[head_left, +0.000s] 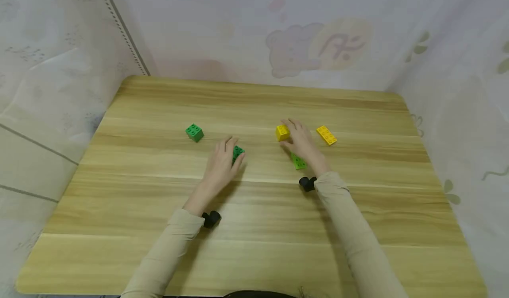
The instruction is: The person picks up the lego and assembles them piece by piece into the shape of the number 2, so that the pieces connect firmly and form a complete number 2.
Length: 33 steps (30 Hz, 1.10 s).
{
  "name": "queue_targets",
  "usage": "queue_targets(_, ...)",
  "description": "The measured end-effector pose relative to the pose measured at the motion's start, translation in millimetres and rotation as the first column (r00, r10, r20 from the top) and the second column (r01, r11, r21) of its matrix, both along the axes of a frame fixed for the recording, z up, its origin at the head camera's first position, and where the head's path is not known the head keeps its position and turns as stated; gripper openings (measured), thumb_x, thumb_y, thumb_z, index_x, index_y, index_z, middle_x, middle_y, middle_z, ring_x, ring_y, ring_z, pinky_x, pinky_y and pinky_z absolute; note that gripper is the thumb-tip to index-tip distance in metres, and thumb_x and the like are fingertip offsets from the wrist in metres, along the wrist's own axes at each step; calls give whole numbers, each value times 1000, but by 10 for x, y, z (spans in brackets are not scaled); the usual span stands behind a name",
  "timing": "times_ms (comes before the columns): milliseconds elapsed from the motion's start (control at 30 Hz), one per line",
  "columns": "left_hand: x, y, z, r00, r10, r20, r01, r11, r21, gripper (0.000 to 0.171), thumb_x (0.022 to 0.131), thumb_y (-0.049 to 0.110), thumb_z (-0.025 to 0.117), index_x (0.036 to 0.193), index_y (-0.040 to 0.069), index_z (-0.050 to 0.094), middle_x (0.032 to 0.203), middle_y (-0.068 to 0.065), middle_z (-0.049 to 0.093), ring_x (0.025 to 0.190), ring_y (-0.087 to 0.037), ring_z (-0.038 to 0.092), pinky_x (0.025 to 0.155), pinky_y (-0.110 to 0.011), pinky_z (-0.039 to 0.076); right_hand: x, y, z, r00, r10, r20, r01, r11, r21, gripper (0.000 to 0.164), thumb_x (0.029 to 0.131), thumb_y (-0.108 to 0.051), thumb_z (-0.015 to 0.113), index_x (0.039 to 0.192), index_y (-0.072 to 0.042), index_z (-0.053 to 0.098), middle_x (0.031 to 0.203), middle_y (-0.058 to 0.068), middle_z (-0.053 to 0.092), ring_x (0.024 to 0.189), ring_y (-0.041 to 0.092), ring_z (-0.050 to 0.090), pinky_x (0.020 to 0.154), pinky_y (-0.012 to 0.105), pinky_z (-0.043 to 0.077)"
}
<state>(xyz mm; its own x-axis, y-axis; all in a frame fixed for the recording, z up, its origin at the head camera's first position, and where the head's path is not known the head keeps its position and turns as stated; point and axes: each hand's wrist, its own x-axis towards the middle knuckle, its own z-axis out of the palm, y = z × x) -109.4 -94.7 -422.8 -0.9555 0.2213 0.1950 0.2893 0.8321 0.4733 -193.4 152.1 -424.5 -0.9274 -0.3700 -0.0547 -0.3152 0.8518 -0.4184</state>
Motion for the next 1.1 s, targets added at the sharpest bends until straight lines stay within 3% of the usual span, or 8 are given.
queue_targets(167,60,-115,-53,982,78,174,-75,997,-26,63,86,35,62,126,-10,41,120,-28,46,108,-38,46,91,-46,43,-76,34,-11,999,34,4,-34,999,0,63,87,-21,63,141,-10,32,145,15,33,132,35,32,110,51,25)
queue_targets(267,65,-140,-52,957,75,279,-67,997,-37,63,83,34,66,120,-12,45,113,-26,47,100,-35,47,84,-43,46,-104,65,-7,999,34,15,-34,999,-15,57,87,-18,61,138,-8,37,141,14,39,129,33,37,109,47,30)
queue_targets(400,14,-139,-38,928,55,368,-44,998,-37,56,84,28,66,117,-12,46,111,-24,47,98,-31,47,81,-40,48,-134,78,3,999,29,28,-28,999,-31,53,88,-17,60,136,-8,40,138,14,43,128,31,40,108,45,32)
queue_targets(600,-169,-86,5,909,12,417,1,999,-33,48,86,19,63,119,-11,46,114,-25,48,103,-34,51,85,-42,48,-170,28,6,998,33,60,-32,999,-4,52,87,-21,61,134,-9,43,137,12,45,126,29,42,107,45,33)
queue_targets(800,-447,68,24,889,-39,457,56,998,-24,46,87,15,62,122,-9,45,117,-24,47,106,-32,50,89,-40,48,-207,45,17,995,-7,98,6,1000,10,51,87,-21,62,134,-10,44,138,11,44,128,28,41,108,44,31)
queue_targets(1100,-820,251,14,898,-112,426,128,992,-9,42,85,10,63,119,-9,49,114,-23,49,103,-31,49,92,-39,45,-217,44,-6,989,-55,139,56,998,-3,51,87,-21,62,134,-11,44,139,11,43,129,28,39,109,43,30)
